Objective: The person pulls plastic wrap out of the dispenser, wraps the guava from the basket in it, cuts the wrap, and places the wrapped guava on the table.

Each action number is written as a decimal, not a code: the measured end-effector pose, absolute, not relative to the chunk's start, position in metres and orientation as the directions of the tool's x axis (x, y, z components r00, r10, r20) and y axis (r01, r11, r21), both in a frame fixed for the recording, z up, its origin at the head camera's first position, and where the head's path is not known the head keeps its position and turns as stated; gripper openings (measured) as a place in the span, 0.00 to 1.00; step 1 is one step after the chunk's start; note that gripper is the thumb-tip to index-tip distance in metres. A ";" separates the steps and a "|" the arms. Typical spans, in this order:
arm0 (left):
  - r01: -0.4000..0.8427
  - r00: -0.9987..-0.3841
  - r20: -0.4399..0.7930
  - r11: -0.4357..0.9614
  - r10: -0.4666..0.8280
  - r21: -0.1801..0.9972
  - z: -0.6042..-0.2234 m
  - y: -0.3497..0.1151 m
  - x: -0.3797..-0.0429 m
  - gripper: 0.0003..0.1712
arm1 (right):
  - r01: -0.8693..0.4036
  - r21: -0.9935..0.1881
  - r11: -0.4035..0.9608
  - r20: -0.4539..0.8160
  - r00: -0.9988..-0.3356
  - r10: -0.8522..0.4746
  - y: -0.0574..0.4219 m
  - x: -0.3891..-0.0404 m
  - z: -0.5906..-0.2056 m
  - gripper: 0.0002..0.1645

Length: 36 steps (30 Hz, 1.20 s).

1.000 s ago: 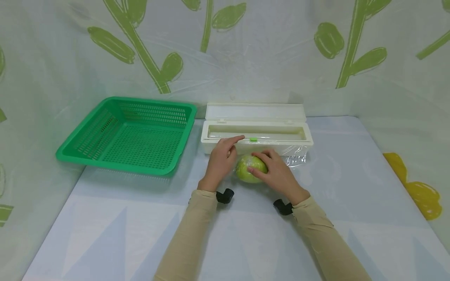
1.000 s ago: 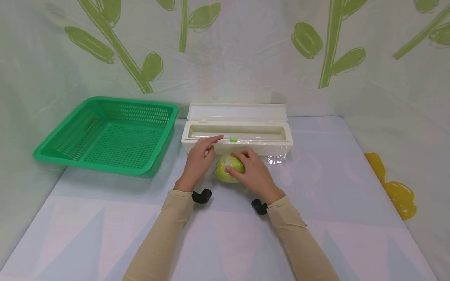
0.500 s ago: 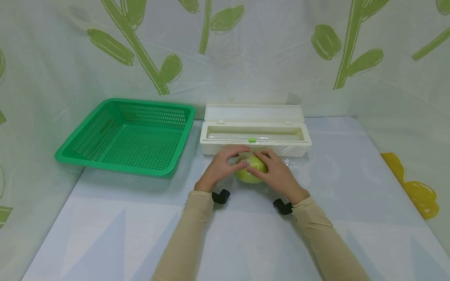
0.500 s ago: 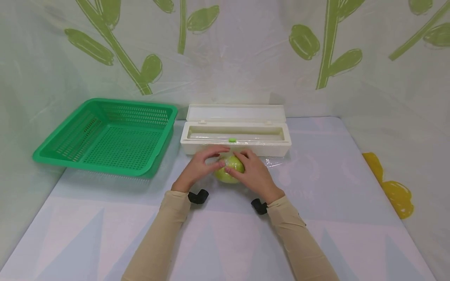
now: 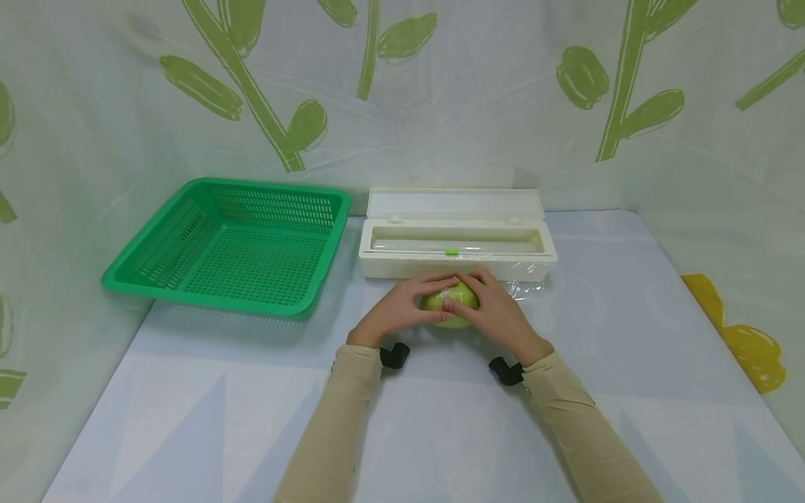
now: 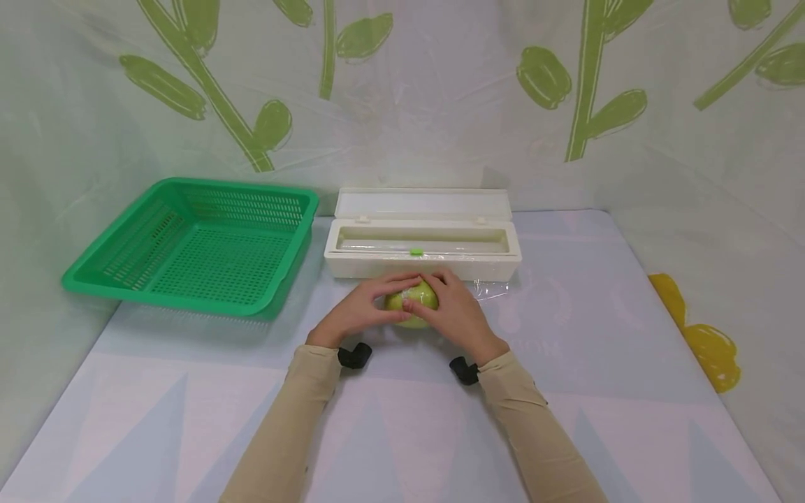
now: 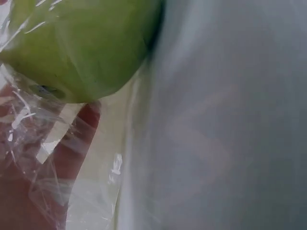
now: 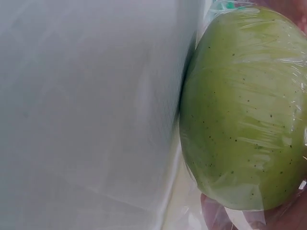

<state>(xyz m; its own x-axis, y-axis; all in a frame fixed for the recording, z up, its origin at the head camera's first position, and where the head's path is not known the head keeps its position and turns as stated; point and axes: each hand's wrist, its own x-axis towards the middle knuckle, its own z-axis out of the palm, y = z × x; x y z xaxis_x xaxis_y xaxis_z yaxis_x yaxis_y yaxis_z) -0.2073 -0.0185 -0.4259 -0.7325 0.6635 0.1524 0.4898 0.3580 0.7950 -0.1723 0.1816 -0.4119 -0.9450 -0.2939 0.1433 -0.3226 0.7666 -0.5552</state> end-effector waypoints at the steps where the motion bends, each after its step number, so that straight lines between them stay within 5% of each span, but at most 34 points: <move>1: 0.492 -0.730 0.152 0.357 0.667 0.794 -0.426 -0.019 -0.207 0.35 | -0.325 -0.557 0.764 0.146 -0.944 -0.295 0.181 -0.172 -0.412 0.43; 11: 0.482 -0.719 0.143 0.341 0.680 0.807 -0.428 -0.021 -0.208 0.38 | -0.346 -0.595 0.726 0.176 -0.937 -0.303 0.185 -0.176 -0.415 0.35; 22: 0.441 -0.737 0.137 0.318 0.662 0.839 -0.431 -0.019 -0.211 0.37 | -0.457 -0.506 0.731 0.438 -0.867 -0.238 0.188 -0.176 -0.402 0.18; 36: 0.411 -0.742 0.149 0.267 0.654 0.872 -0.414 -0.021 -0.202 0.35 | -0.520 -0.328 0.788 0.441 -0.823 -0.359 0.184 -0.191 -0.399 0.28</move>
